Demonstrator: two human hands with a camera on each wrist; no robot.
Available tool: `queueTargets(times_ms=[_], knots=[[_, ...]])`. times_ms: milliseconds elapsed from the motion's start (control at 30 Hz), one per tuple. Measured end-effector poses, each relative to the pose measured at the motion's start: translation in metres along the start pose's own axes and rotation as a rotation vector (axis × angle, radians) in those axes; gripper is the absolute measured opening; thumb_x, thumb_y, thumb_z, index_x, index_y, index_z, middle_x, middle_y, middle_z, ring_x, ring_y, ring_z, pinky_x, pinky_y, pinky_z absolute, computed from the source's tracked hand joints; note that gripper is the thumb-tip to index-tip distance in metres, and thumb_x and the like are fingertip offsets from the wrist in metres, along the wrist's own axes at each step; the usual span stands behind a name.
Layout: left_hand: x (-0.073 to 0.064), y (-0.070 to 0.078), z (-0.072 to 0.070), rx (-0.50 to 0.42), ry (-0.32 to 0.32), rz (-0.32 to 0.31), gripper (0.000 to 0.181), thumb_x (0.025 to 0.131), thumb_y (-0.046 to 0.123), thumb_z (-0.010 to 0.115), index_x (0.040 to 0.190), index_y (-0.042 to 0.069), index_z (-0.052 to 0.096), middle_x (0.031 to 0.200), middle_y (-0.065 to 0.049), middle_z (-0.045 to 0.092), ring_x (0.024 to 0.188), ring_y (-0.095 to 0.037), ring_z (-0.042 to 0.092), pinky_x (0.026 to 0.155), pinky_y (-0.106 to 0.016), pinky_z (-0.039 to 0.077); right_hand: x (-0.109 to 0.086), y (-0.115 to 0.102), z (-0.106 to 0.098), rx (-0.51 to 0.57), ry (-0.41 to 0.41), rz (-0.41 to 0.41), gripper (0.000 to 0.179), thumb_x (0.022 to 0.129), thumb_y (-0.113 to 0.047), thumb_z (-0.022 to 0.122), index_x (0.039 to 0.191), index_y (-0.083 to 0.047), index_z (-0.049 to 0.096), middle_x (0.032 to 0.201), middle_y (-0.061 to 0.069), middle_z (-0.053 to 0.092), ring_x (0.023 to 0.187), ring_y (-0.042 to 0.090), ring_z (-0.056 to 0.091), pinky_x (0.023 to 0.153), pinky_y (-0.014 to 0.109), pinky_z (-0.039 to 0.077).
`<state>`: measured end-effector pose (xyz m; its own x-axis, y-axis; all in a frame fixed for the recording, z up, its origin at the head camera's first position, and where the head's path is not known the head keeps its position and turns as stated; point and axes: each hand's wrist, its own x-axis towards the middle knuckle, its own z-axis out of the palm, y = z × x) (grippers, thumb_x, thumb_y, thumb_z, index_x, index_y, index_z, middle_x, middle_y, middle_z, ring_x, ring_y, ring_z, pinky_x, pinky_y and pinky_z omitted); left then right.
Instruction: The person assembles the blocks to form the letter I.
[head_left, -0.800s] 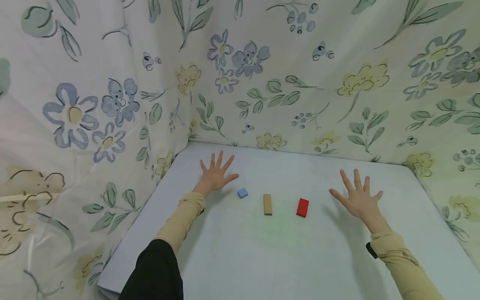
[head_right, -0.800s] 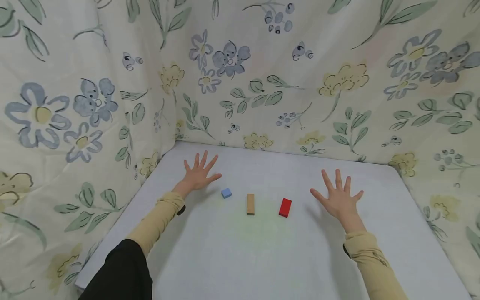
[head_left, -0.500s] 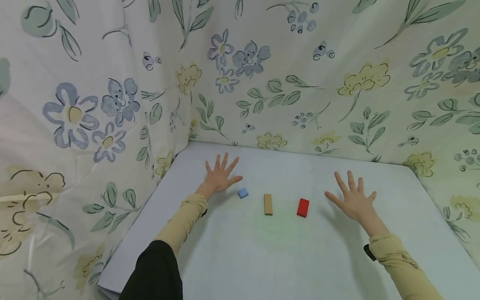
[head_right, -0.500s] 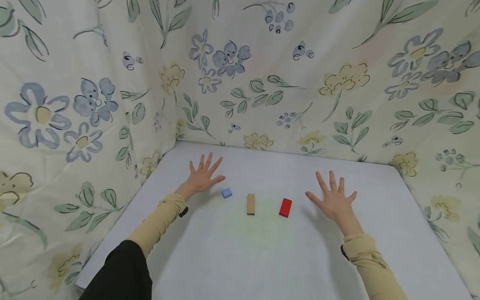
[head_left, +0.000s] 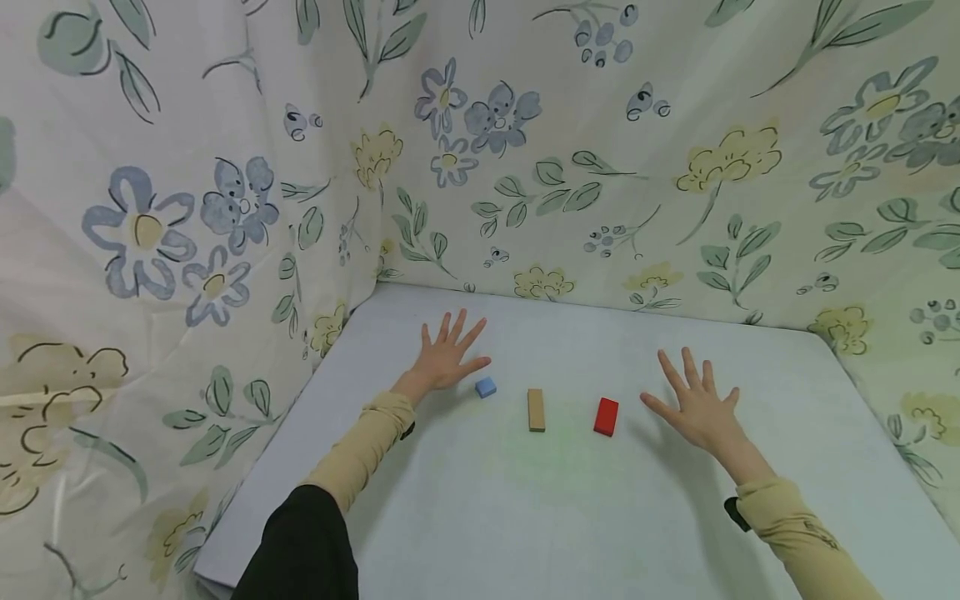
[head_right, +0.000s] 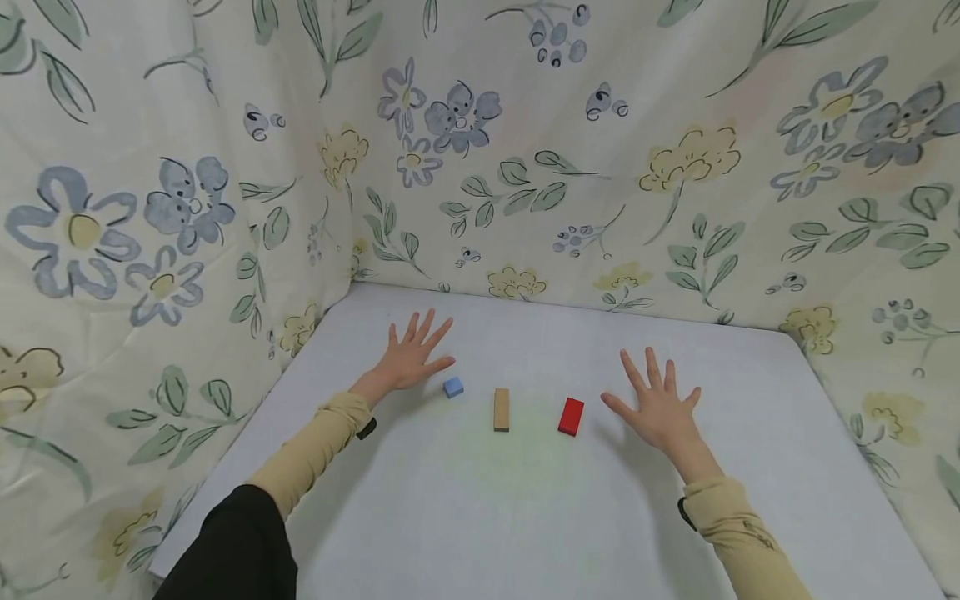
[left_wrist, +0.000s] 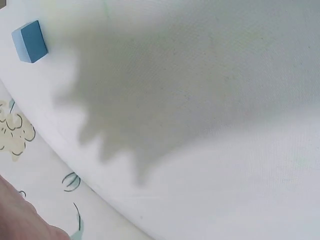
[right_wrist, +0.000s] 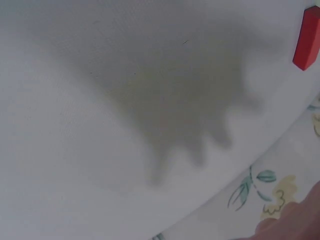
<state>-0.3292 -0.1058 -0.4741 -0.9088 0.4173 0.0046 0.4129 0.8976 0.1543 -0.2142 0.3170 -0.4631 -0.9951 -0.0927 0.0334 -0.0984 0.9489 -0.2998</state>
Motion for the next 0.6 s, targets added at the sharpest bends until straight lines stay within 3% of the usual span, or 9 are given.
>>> queueTargets(times_ms=[367, 600], knots=[[-0.004, 0.017, -0.003, -0.069, -0.043, 0.113, 0.075, 0.093, 0.067, 0.03, 0.151, 0.037, -0.006, 0.161, -0.002, -0.008, 0.148, -0.032, -0.008, 0.113, -0.067, 0.001, -0.001, -0.001, 0.008, 0.008, -0.024, -0.036, 0.086, 0.09, -0.065, 0.044, 0.153, -0.03, -0.004, 0.159, 0.018, -0.009, 0.14, 0.055, 0.0, 0.09, 0.087, -0.003], [-0.004, 0.032, -0.002, -0.07, -0.056, 0.174, 0.076, 0.093, 0.067, 0.031, 0.151, 0.036, -0.007, 0.162, -0.005, -0.003, 0.148, -0.032, -0.003, 0.115, -0.064, 0.002, -0.004, -0.006, 0.012, -0.014, -0.025, -0.069, 0.087, 0.089, -0.065, 0.046, 0.153, -0.03, 0.0, 0.159, 0.019, -0.003, 0.139, 0.056, 0.005, 0.093, 0.085, 0.002]])
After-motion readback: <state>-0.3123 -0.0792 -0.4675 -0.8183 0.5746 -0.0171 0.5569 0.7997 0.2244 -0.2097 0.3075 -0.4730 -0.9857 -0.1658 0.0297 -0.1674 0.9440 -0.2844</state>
